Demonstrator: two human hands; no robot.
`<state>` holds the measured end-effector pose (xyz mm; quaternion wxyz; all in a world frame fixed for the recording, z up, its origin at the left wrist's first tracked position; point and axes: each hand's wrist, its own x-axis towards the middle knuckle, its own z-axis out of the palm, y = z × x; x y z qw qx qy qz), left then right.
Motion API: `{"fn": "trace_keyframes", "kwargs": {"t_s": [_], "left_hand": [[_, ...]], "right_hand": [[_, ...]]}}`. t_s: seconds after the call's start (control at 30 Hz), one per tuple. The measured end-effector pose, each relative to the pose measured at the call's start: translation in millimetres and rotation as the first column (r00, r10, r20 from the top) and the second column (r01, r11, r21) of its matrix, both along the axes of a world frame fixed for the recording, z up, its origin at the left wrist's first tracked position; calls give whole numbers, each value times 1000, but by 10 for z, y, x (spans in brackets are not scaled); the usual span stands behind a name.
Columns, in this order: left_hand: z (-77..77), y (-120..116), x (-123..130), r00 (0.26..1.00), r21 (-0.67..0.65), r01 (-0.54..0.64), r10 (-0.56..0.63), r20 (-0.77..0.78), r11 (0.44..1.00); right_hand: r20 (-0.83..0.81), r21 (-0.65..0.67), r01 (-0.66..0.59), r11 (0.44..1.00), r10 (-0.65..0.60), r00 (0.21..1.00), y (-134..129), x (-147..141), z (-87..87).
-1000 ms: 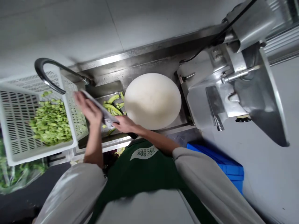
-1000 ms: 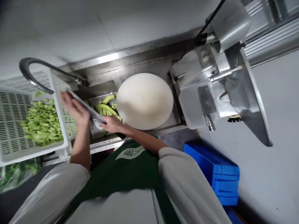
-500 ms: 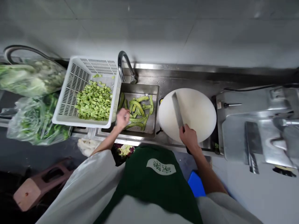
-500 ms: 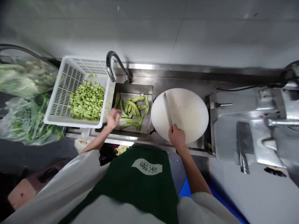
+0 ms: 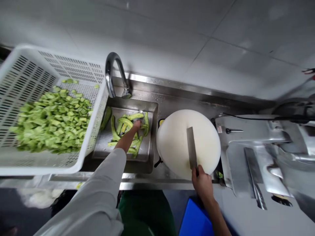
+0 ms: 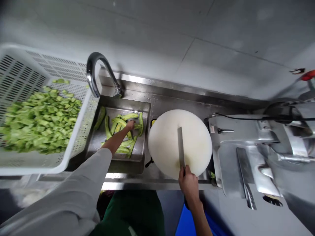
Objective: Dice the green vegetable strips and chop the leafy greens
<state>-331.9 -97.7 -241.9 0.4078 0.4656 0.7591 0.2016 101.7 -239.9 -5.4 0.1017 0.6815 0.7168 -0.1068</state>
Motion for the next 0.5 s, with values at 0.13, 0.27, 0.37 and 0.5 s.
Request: {"fn": "trace_keyframes", "kwargs": {"t_s": [0.13, 0.27, 0.37, 0.5], "left_hand": [[-293, 119, -62, 994, 100, -109, 107, 30, 989], [-399, 101, -94, 981, 141, -174, 160, 105, 975], [-277, 80, -66, 970, 145, -220, 200, 142, 965], [139, -243, 186, 955, 136, -284, 268, 128, 949]], "right_hand": [[-36, 29, 41, 999, -40, 999, -49, 14, -118], [-65, 32, 59, 998, -57, 996, -50, 47, -137], [-64, 21, 60, 998, -58, 996, -30, 73, -126], [-40, -36, 62, 997, -64, 997, -5, 89, -118]]}}
